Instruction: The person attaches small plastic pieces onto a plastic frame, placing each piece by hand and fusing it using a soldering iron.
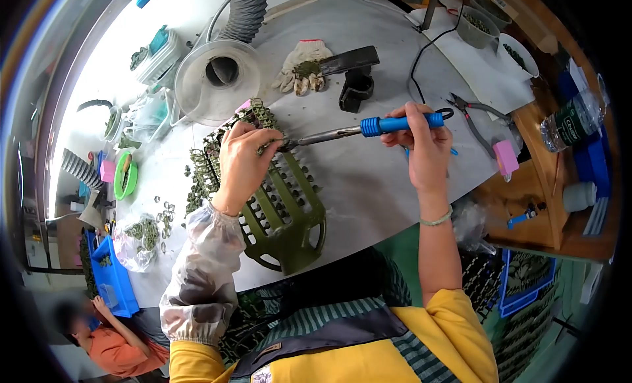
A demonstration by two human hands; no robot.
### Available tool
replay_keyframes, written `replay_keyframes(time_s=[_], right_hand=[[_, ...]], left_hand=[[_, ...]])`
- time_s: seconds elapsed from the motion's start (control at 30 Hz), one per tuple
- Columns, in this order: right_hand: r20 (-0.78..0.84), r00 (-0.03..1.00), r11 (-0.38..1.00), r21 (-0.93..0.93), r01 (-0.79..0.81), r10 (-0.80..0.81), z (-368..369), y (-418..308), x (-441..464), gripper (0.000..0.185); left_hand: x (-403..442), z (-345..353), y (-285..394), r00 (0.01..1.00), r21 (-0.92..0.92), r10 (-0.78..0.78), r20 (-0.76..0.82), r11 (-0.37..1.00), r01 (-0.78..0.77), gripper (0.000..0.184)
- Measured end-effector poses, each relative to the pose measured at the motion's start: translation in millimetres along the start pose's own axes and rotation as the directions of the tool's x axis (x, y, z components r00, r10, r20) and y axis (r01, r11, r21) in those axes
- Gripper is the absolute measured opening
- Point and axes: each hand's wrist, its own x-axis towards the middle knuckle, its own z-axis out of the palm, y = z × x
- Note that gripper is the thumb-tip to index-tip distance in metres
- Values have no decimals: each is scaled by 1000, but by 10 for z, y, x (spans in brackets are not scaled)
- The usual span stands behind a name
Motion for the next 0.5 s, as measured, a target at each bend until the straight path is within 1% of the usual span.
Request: replay_keyframes(time_s=[0.17, 0.23, 0.27, 0.3, 0.33, 0.37, 0.4, 0.43, 0.47, 0.5], right_hand=[[-65, 995, 994, -90, 67, -73, -115, -133, -30, 27], [-78, 995, 992, -115, 51, -61, -241, -159, -19, 29], [-83, 995, 991, -121, 48, -58, -253, -180, -21, 30], [-125, 991, 987, -160, 27, -48, -289, -186, -10, 31], [-112, 993, 992, -120, 28, -41, -291, -211, -4, 31], [-142, 988, 989, -146, 36, -57, -335, -207, 2, 30], [-129, 991, 991, -131, 31, -48, -381, -198, 13, 29], [-122, 991, 992, -121, 30, -45, -417, -195, 13, 29], [-112, 993, 993, -115, 26, -39, -429, -196, 11, 29], [-103, 994, 994, -110, 23, -35, -434, -196, 8, 29]], left_hand=[[1, -11, -26, 997, 23, -34, 75, 999, 32, 18], [-12, -31, -62, 998, 37, -10, 69, 999, 7, 20], [-22, -59, -70, 999, 9, 15, 40, 1000, -15, 22], [-24, -119, -89, 999, -19, 40, 6, 999, -40, 23], [-21, -251, -116, 1000, -162, -8, 18, 987, 11, 26], [-38, -408, -211, 999, -205, -54, 2, 977, 53, 22], [-136, -558, -381, 956, -364, -294, -19, 892, 268, 19], [-288, -712, -617, 859, -521, -512, -1, 733, 436, 17], [-498, -847, -972, 767, -463, -640, -50, 695, 550, 13], [-802, -999, -1494, 754, -417, -657, -15, 689, 593, 14]])
